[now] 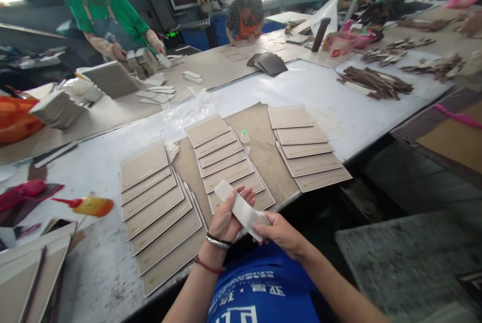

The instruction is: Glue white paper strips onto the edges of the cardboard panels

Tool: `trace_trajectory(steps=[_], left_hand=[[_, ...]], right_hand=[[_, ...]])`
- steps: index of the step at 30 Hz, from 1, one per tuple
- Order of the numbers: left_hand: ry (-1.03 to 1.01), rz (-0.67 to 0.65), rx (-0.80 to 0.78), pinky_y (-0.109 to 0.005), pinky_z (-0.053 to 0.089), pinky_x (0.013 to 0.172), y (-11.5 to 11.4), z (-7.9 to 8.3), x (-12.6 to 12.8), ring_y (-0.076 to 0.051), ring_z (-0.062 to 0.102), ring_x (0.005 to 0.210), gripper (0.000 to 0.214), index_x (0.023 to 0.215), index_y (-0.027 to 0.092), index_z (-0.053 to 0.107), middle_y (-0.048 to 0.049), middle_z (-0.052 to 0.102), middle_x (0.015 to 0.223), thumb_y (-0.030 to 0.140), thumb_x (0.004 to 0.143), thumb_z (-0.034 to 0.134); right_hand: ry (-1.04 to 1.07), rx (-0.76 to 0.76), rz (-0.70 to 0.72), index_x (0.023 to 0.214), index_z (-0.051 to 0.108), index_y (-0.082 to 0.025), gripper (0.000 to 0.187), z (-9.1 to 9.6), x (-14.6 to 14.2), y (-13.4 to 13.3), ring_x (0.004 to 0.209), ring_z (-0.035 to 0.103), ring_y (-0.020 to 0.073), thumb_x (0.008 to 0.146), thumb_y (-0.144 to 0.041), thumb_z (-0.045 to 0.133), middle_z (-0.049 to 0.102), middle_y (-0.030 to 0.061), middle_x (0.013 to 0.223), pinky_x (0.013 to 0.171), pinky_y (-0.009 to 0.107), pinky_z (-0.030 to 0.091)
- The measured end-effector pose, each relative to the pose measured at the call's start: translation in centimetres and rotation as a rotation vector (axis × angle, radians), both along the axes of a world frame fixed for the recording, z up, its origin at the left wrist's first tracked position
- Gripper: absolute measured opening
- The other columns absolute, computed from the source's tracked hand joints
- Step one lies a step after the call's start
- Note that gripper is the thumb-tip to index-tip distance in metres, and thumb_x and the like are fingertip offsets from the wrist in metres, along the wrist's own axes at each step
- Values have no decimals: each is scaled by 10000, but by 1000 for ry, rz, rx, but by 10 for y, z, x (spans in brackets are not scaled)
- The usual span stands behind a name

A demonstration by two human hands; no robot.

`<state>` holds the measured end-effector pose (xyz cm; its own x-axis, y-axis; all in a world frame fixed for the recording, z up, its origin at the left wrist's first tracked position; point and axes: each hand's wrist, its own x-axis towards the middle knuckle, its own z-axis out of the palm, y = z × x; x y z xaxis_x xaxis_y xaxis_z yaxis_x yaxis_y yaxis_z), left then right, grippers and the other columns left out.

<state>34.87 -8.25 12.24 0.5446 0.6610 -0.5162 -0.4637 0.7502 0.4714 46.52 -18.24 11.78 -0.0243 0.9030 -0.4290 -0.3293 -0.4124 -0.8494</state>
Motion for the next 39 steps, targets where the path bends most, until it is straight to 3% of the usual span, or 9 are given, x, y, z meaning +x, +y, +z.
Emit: trace_trajectory(steps=[7,12,16,19,25,30,34,39], left_hand=[[72,196,5,-398,455,916,-14,1,14,-225,636,934,201,966,148,573,-115,676,970,287,826,537],[89,262,-16,-410,452,921,-16,9,14,-212,641,913,172,913,145,589,-103,685,914,277,844,504],[63,212,-46,-454,448,917,-10,9,4,-203,651,847,150,887,157,600,-80,686,871,271,833,518],[46,162,-68,-464,477,868,-3,7,-4,-182,655,745,112,862,168,600,-45,675,778,252,816,542],[19,-74,54,-358,519,747,-3,6,-7,-180,648,676,245,878,142,592,-41,656,684,317,723,663],[76,-172,80,-361,511,796,-8,4,-4,-213,666,755,320,898,121,599,-90,695,744,363,703,676],[78,-185,34,-357,508,829,-7,-3,-6,-217,672,773,244,890,120,598,-98,702,759,306,739,645],[139,-135,3,-349,538,760,-8,-5,3,-218,674,768,149,890,125,587,-96,697,753,240,798,568]], right_hand=[[-1,-26,-51,877,593,-125,476,-6,18,-4,453,478,82,727,-577,562,587,-5,563,449,208,302],[206,-59,-61,898,587,-140,472,-8,16,-5,502,520,102,757,-586,532,602,18,605,470,212,337],[381,-51,-55,882,587,-154,413,-18,9,-6,584,566,127,754,-546,568,620,38,685,510,220,383],[399,-47,-78,846,596,-152,394,-22,5,-6,612,572,126,745,-533,590,621,35,704,545,221,400],[160,-1,-237,960,620,-142,523,-6,-11,-3,708,586,154,800,-610,450,639,47,773,651,272,426],[35,-93,-383,865,607,-151,438,1,-30,-4,603,526,113,714,-562,605,597,0,690,557,231,382],[137,-214,-405,728,525,-168,385,-5,-34,-12,503,471,83,595,-460,739,531,-46,594,513,221,368],[-97,-96,-330,666,465,-177,325,-10,-17,-11,498,429,72,632,-386,710,492,-61,569,499,207,337]])
